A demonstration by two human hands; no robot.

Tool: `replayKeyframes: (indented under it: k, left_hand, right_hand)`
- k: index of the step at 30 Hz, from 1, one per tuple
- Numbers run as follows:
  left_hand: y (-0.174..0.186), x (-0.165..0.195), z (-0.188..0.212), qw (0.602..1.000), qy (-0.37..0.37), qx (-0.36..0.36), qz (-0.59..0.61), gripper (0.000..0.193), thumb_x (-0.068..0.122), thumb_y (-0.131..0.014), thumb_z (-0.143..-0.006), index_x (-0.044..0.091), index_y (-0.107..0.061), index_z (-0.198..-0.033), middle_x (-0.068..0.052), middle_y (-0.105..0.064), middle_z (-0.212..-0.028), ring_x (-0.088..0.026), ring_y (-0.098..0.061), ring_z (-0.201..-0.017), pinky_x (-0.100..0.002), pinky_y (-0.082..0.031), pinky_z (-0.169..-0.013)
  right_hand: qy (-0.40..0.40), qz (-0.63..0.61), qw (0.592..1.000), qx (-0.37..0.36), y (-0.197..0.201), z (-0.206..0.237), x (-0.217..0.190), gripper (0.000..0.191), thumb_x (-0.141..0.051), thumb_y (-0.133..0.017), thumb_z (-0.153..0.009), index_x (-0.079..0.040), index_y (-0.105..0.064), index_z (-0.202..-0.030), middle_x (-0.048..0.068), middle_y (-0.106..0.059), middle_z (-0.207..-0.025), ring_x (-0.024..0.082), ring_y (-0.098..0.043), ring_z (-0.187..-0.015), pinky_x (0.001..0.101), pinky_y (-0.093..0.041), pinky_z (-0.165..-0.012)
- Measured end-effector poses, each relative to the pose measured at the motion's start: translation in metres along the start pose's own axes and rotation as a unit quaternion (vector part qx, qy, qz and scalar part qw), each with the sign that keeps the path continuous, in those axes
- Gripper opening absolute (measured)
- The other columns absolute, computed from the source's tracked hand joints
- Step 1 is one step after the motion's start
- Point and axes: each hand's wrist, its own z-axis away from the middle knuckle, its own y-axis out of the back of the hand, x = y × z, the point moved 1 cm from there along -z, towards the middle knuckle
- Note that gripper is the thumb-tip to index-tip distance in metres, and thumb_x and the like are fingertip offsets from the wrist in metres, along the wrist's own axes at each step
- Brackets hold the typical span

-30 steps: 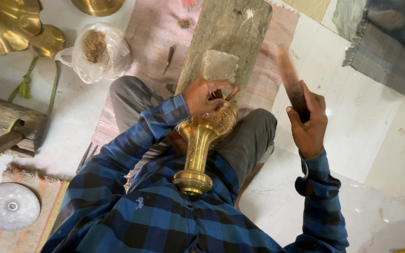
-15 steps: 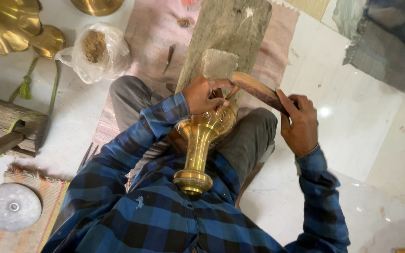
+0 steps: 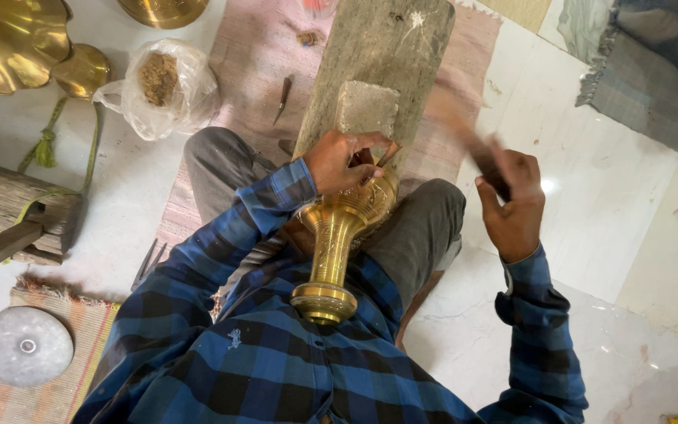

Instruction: The person sits on the floor holding a brass vase between their legs and engraves decorative patterns into its surface. They hold a small chisel against the brass with one hand and strike it with a wooden mallet held in the other hand, repositioning the chisel repeatedly to work different areas of the pattern.

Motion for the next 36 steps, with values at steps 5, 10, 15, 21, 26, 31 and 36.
replayKeyframes:
  k: [5,10,15,21,26,31,36]
  left_hand:
    - [-0.002,-0.006,-0.002,0.999,-0.027,0.006,0.023,0.043,0.016,-0.079,-0.090,0.011,-0.066,-0.131,-0.013,-0.080,-0.101,-0.019,-0.079,-0.079,-0.034,-0.065,-0.076]
    - [-0.015,-0.015,0.013,0.993,-0.033,0.086,0.073,0.047,0.016,-0.078,-0.093,0.007,-0.061,-0.136,-0.016,-0.075,-0.118,-0.022,-0.078,-0.089,-0.035,-0.066,-0.082]
    - [-0.021,-0.014,0.024,0.995,0.013,0.094,0.007,0.047,0.019,-0.078,-0.092,0.010,-0.063,-0.136,-0.014,-0.079,-0.101,-0.021,-0.080,-0.086,-0.034,-0.066,-0.080]
    - [-0.012,-0.001,0.021,0.998,-0.006,0.063,0.004,0.049,0.018,-0.080,-0.091,0.010,-0.063,-0.136,-0.015,-0.079,-0.095,-0.022,-0.079,-0.081,-0.034,-0.063,-0.077]
    - [-0.014,0.003,0.023,0.996,0.000,0.088,0.009,0.048,0.013,-0.078,-0.091,0.009,-0.062,-0.136,-0.017,-0.078,-0.095,-0.023,-0.080,-0.084,-0.034,-0.064,-0.076]
    - [-0.021,0.002,0.027,0.993,-0.030,0.114,0.000,0.045,0.012,-0.080,-0.091,0.010,-0.064,-0.133,-0.016,-0.078,-0.103,-0.022,-0.080,-0.088,-0.032,-0.065,-0.078]
    - [-0.022,0.003,0.027,0.994,-0.017,0.111,0.001,0.041,0.013,-0.081,-0.091,0.011,-0.065,-0.128,-0.014,-0.079,-0.103,-0.021,-0.081,-0.088,-0.032,-0.065,-0.076]
  right_hand:
    - [0.036,0.235,0.970,-0.047,-0.011,0.011,0.008,0.059,0.006,-0.070,-0.091,-0.018,-0.062,-0.145,0.014,-0.061,-0.116,0.032,-0.059,-0.103,0.0443,-0.049,-0.088]
    - [0.009,0.198,0.977,-0.077,-0.017,0.028,0.013,0.067,0.007,-0.067,-0.088,-0.016,-0.059,-0.151,0.019,-0.060,-0.115,0.034,-0.058,-0.102,0.0424,-0.051,-0.088]
    - [0.021,0.212,0.969,-0.124,-0.028,0.029,0.016,0.066,0.003,-0.070,-0.086,-0.017,-0.060,-0.148,0.017,-0.062,-0.112,0.032,-0.058,-0.100,0.0424,-0.051,-0.085]
    - [0.067,0.363,0.922,-0.116,-0.014,0.015,0.006,0.061,0.005,-0.071,-0.088,-0.025,-0.065,-0.141,0.009,-0.064,-0.113,0.028,-0.059,-0.098,0.0424,-0.049,-0.085]
    - [0.016,0.020,1.000,-0.013,0.004,-0.002,-0.008,0.066,0.001,-0.072,-0.093,-0.015,-0.052,-0.154,0.015,-0.057,-0.121,0.030,-0.059,-0.108,0.0374,-0.051,-0.091]
    - [0.091,0.183,0.979,-0.025,0.013,-0.004,-0.026,0.065,0.008,-0.072,-0.089,-0.019,-0.061,-0.147,0.013,-0.061,-0.118,0.029,-0.060,-0.107,0.0417,-0.049,-0.093]
    - [0.126,0.274,0.952,-0.057,0.016,-0.001,-0.029,0.062,0.009,-0.073,-0.088,-0.018,-0.070,-0.143,0.011,-0.063,-0.117,0.029,-0.060,-0.110,0.0433,-0.047,-0.099]
